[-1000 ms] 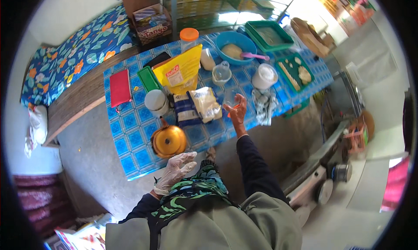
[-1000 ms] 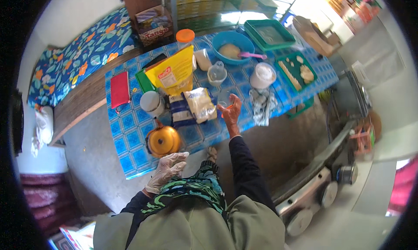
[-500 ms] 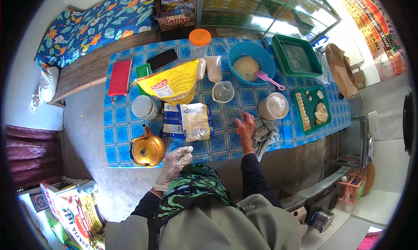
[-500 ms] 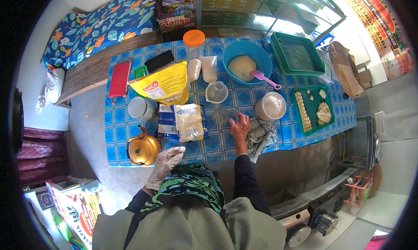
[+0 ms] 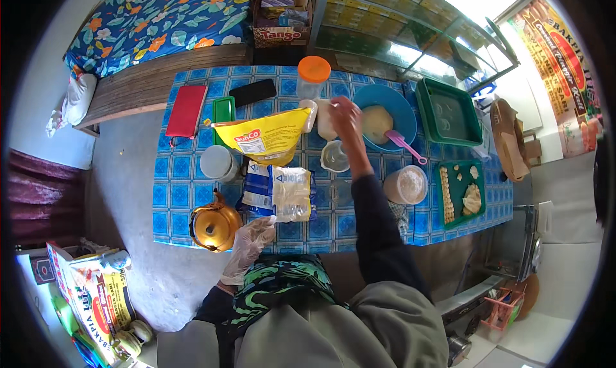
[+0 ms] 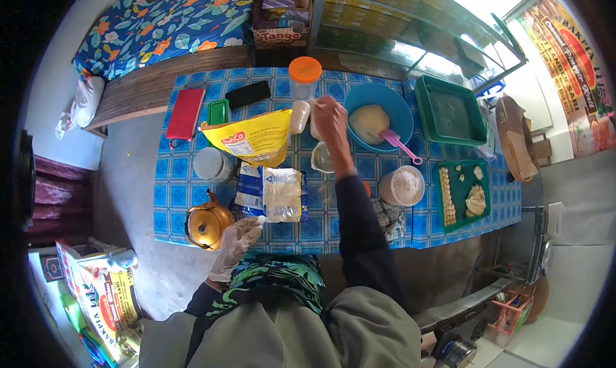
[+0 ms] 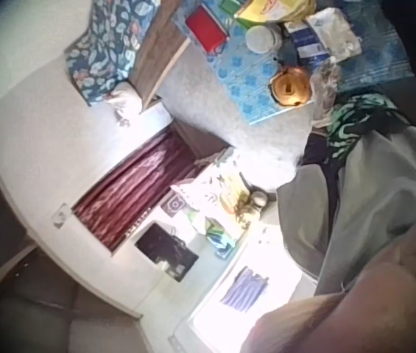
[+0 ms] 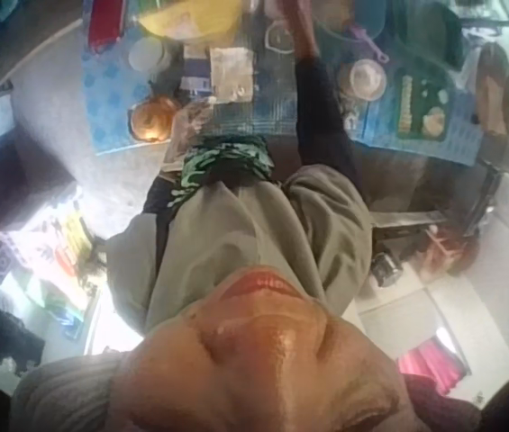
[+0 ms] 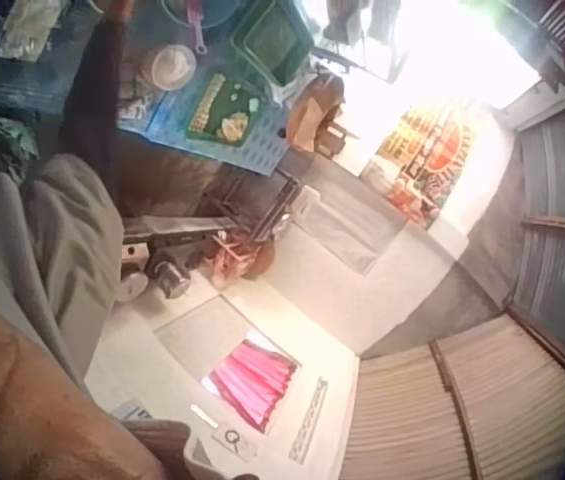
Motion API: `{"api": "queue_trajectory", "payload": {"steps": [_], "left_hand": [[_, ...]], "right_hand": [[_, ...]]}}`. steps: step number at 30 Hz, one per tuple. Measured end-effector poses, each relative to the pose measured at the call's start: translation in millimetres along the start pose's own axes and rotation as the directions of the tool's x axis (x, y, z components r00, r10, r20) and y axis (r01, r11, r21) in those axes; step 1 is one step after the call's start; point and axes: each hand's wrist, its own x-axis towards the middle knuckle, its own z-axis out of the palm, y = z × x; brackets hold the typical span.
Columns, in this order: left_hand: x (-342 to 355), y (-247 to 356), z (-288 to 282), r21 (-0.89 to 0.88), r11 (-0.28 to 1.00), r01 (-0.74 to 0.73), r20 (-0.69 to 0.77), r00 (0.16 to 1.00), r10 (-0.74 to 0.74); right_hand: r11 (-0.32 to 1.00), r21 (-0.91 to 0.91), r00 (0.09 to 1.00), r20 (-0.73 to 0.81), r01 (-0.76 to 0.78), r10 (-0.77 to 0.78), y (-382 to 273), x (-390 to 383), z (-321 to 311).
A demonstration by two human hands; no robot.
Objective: The person pours hot water from a kettle into a container, adds ingredients from various packages including a bag of flour and a small plastic packet, and mixes them together in a bowl using a spoon and by hand.
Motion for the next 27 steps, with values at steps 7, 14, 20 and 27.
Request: {"api": "queue_trajectory", "payload": {"steps": [7, 14, 20, 27], "left_hand": [[-3, 11, -7, -0.007, 0.994, -0.109, -0.04, 0.993, 0.108], [-23, 14, -21, -0.017, 0.996, -0.087, -0.232, 0.969, 0.081], [-2, 13, -24, 0.06, 0.987, -0.15, -0.135, 0.978, 0.157], [27, 38, -8, 0.127, 0.975, -0.181, 0.063, 0.983, 0.174]], "right_hand": [[0.992, -0.12, 0.937, 0.34, -0.044, 0.083, 98, 70, 111], [0.948, -0.307, 0.949, 0.269, -0.078, 0.166, 63, 31, 119], [0.969, -0.202, 0.986, 0.113, 0.144, -0.123, 69, 19, 109], [0.991, -0.127, 0.998, -0.056, -0.034, 0.027, 6, 1, 37]]}}
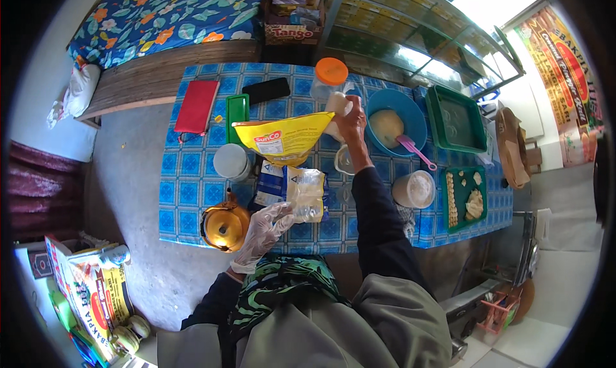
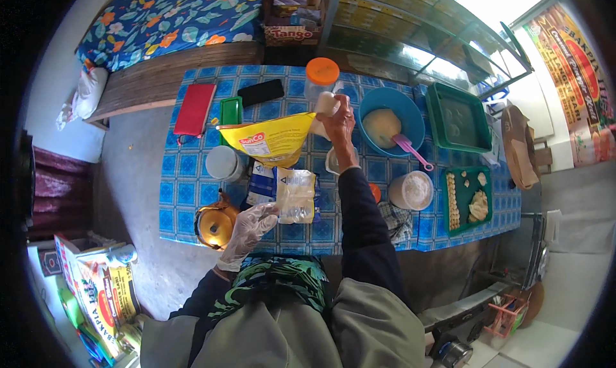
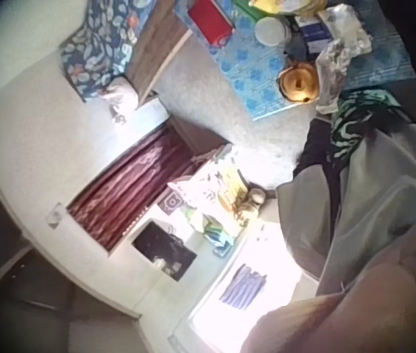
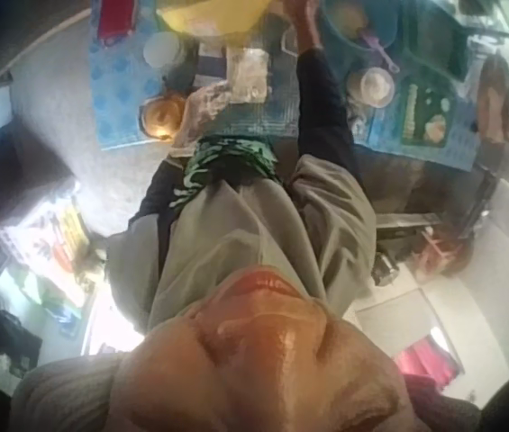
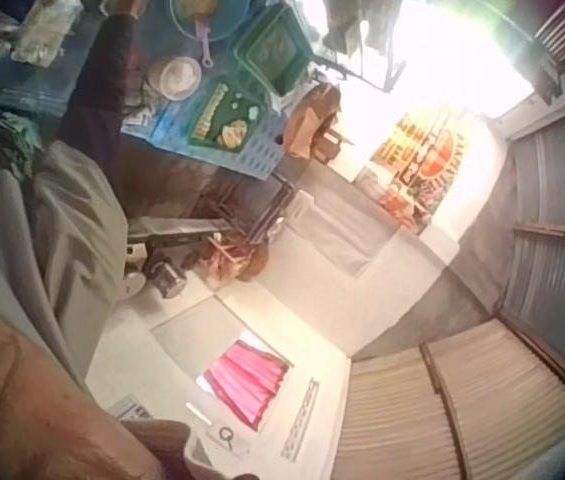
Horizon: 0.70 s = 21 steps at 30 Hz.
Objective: The person pours hot water from a kettle into a container, adds ingredients from various packages including a bag of flour and a small plastic packet, and mixes them together in a bowl using a spoon and by hand.
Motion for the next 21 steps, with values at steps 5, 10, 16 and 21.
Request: {"api": "queue_trajectory", "payload": {"steps": [5, 10, 16, 21], "left_hand": [[35, 29, 22, -0.124, 0.985, -0.121, 0.129, 0.982, 0.137], [70, 53, 36, 0.03, 0.903, -0.429, -0.018, 0.903, 0.43], [57, 15, 21, -0.173, 0.984, 0.054, 0.255, 0.967, -0.008], [49, -32, 26, -0.082, 0.976, -0.202, -0.039, 0.979, 0.2]], "right_hand": [[0.98, 0.199, 0.993, -0.118, -0.005, 0.029, -28, -51, -79], [0.796, 0.602, 0.992, 0.04, 0.071, -0.119, -53, -162, -94], [0.742, 0.657, 0.935, 0.332, -0.133, -0.126, -39, -235, -69], [0.85, 0.526, 0.995, 0.095, -0.023, -0.031, -58, -235, -70]]}}
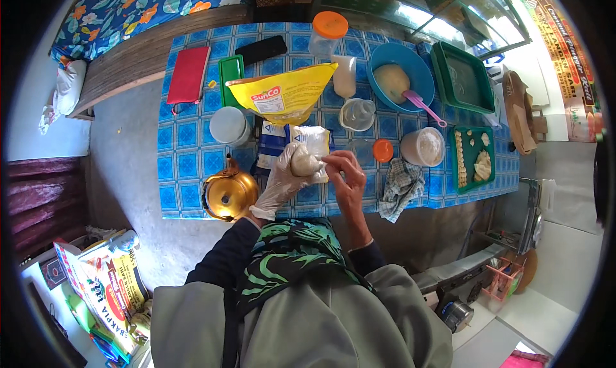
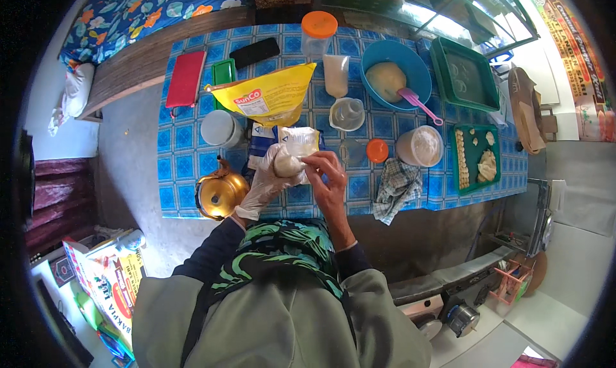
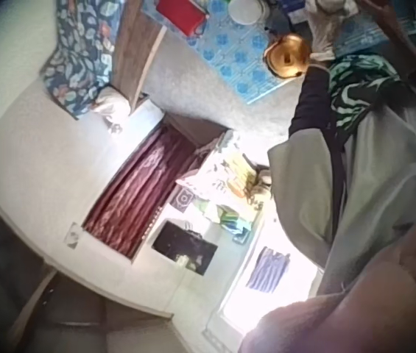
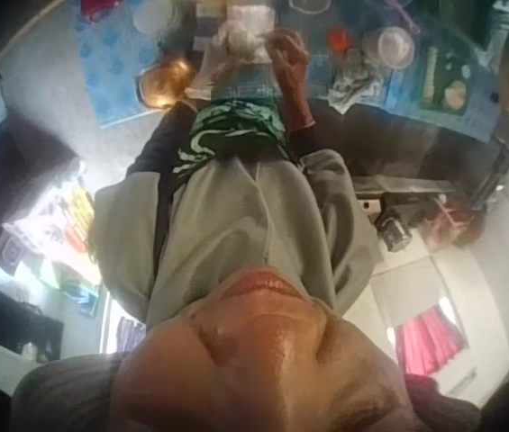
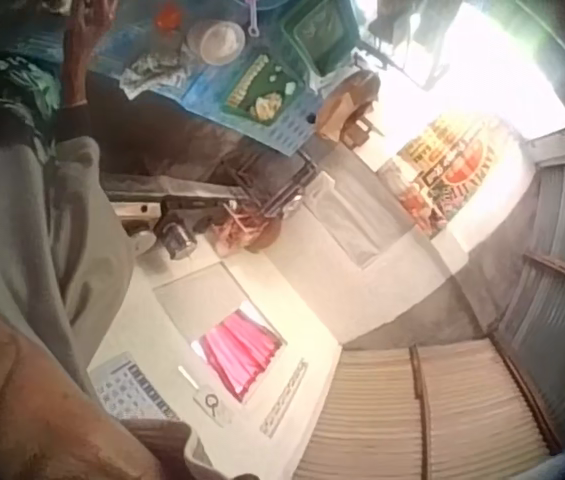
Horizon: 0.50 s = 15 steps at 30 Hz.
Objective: The person pours hot water from a kettle into a container, adds ingredients from various packages including a bag of flour and a small plastic packet, and mixes them together in a bowl using a spoon and by hand.
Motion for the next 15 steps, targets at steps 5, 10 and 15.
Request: {"api": "queue_trajectory", "payload": {"steps": [5, 10, 15], "left_hand": [[4, -1, 2, 0.234, 0.971, -0.042, -0.024, 0.999, 0.049], [-2, -18, -2, 0.327, 0.936, -0.134, 0.031, 0.991, 0.131], [-1, -4, -4, 0.268, 0.945, -0.189, 0.104, 0.98, 0.167]], "right_hand": [[0.988, -0.152, 0.998, 0.042, -0.039, 0.046, 13, 8, 20], [0.96, -0.167, 0.972, 0.026, -0.227, 0.235, 5, 16, 22], [0.949, -0.209, 0.97, 0.007, -0.236, 0.243, 10, 8, 27]]}}
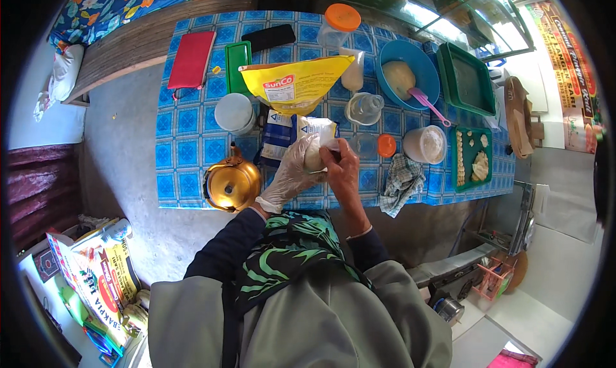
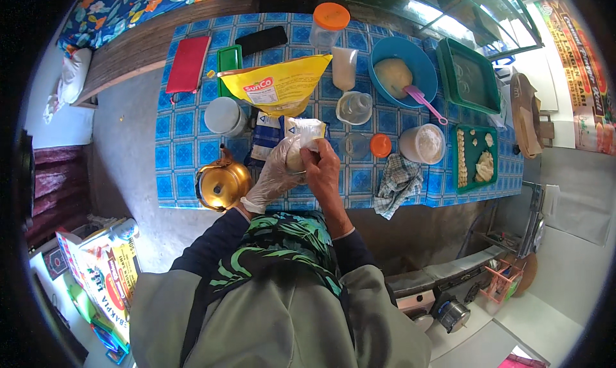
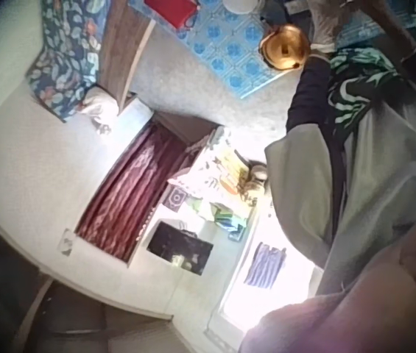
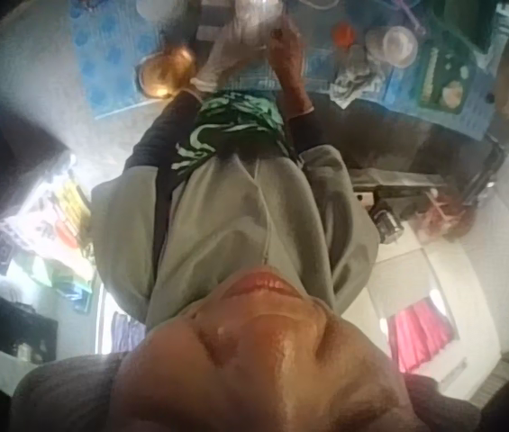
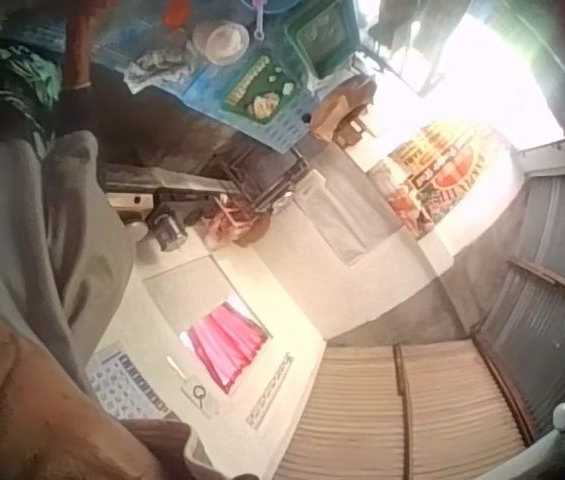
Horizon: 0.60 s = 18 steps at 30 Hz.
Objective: The person pours hot water from a kettle into a container, adds ingredients from various packages including a bag of flour and a small plastic packet, and mixes them together in a bowl using a spoon and by hand.
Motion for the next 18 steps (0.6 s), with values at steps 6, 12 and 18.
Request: {"api": "queue_trajectory", "payload": {"steps": [6, 12, 18], "left_hand": [[3, -5, 0, 0.053, 0.991, -0.126, -0.023, 0.992, 0.127], [11, -10, 6, 0.153, 0.936, -0.317, 0.022, 0.948, 0.318], [1, -8, 11, 0.288, 0.89, -0.354, 0.1, 0.935, 0.34]], "right_hand": [[0.974, 0.024, 0.973, -0.065, 0.225, -0.223, 4, -4, 8], [0.873, -0.338, 0.926, -0.014, 0.351, -0.378, -18, -8, 8], [0.852, -0.445, 0.954, 0.018, 0.275, -0.299, -13, -17, 1]]}}
